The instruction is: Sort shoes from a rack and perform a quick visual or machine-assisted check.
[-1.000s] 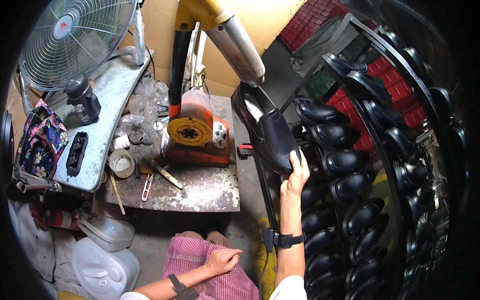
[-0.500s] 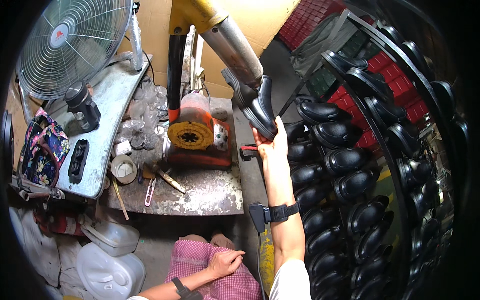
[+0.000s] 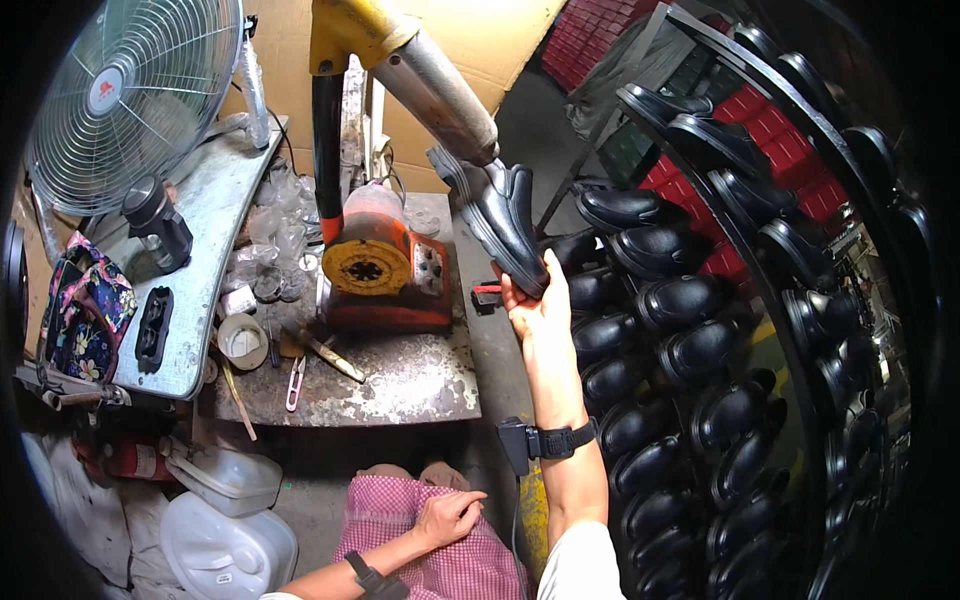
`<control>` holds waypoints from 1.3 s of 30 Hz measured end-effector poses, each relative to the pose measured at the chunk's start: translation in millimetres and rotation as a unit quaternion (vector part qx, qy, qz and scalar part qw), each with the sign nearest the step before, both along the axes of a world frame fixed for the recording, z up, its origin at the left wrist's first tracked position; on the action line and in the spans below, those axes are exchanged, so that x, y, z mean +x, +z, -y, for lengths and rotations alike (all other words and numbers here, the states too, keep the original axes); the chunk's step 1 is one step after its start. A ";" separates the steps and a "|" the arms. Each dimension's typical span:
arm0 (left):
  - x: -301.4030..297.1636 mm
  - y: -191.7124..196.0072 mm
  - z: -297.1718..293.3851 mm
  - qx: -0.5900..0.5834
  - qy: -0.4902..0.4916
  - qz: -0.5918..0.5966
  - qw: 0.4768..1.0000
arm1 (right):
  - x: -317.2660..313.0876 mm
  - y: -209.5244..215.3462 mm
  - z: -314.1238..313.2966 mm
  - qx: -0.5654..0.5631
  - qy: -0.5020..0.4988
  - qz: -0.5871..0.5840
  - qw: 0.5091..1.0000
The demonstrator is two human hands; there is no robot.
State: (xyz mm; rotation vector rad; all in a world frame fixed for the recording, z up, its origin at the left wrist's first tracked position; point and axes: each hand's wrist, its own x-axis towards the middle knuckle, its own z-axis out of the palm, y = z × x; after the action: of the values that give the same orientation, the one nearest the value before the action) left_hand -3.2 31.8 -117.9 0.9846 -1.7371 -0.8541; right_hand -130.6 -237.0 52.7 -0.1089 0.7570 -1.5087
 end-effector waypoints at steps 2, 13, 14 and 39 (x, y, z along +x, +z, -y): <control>-1.7 0.6 -1.4 0.000 -0.003 -0.003 1.000 | -8.5 -3.2 -19.9 0.010 -0.010 -0.013 1.000; 0.8 -11.5 -8.5 0.283 -0.048 -0.198 0.937 | -88.3 -31.4 -215.2 0.063 -0.007 -0.087 0.994; 3.4 -11.8 -2.6 0.350 -0.059 -0.269 0.895 | -104.8 -36.8 -241.4 0.026 0.048 -0.075 0.996; -114.0 24.9 -80.3 0.433 -0.262 -0.081 0.859 | -226.1 -96.7 -737.4 -0.119 -0.565 -0.187 0.795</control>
State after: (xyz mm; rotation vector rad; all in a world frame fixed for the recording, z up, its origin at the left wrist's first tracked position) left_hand -117.2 112.2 -93.0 0.9343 -1.4725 -2.1308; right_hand -356.7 500.4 -44.0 -0.1562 1.0104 -2.7977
